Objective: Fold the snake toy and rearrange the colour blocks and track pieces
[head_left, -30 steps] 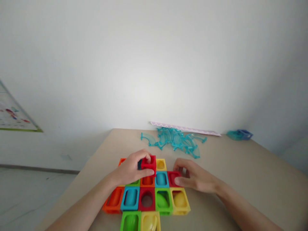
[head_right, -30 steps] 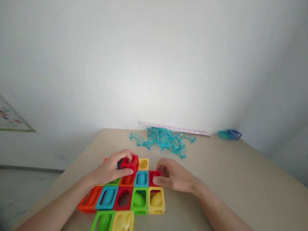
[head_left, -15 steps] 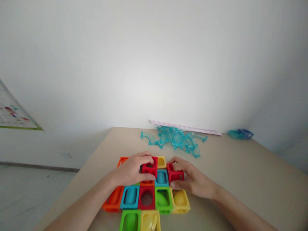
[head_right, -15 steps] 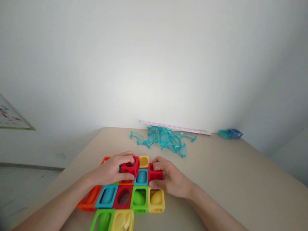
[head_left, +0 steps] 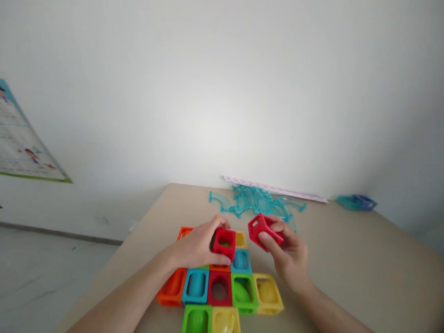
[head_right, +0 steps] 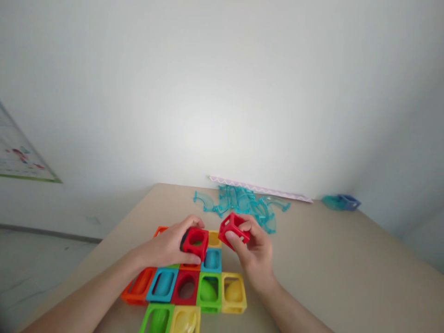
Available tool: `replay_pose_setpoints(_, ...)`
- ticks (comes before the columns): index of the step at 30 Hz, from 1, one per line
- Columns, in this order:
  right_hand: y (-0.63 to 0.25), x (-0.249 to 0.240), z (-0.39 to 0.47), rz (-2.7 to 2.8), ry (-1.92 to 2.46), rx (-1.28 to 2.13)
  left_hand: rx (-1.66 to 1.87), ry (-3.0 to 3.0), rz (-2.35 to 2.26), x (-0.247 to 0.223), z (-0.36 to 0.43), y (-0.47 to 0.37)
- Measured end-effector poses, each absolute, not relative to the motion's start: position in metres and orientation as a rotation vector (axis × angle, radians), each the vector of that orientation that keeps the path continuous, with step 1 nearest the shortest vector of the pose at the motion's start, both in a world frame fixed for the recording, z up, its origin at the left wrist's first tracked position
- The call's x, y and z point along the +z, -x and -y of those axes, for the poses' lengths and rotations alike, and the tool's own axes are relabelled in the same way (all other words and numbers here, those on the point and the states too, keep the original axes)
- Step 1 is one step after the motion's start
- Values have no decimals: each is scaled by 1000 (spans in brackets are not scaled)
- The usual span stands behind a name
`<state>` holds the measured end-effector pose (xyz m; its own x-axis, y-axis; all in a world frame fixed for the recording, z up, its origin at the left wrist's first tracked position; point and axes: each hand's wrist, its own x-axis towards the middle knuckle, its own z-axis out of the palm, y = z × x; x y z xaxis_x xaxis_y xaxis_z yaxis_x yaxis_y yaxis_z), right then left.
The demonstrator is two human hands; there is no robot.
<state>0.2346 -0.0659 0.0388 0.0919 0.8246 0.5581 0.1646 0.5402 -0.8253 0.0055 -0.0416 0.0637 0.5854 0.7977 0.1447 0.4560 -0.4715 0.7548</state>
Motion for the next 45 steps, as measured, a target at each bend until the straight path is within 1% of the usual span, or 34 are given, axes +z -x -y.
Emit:
replay_pose_setpoints(3,-217,49,64,1577,883,433,622,-2147,-998,66,42,-7)
replay_pose_setpoints(7,-207,56,59,2015,839,433,662,-2133,-1036,65,41,-7)
replay_pose_setpoints(9,-209,57,59,2130,852,424,663,-2135,-1047,64,41,-7)
replay_pose_setpoints(19,-205,68,68,2262,808,353,719,-2017,-939,69,44,-11)
replay_pose_setpoints(29,-209,68,72,2374,892,355,757,-1951,-842,66,45,-11)
replay_pose_setpoints(32,-220,64,73,2357,979,395,769,-1955,-839,68,45,-8)
replay_pose_setpoints(36,-245,65,79,2329,1318,499,747,-1948,-896,68,43,-5)
replay_pose_setpoints(40,-256,70,90,2335,1659,773,719,-1951,-920,68,42,-4)
replay_pose_setpoints(42,-251,71,95,2283,1702,875,694,-1965,-914,68,43,-4)
replay_pose_setpoints(45,-241,71,102,2204,1686,936,651,-1994,-906,69,45,-4)
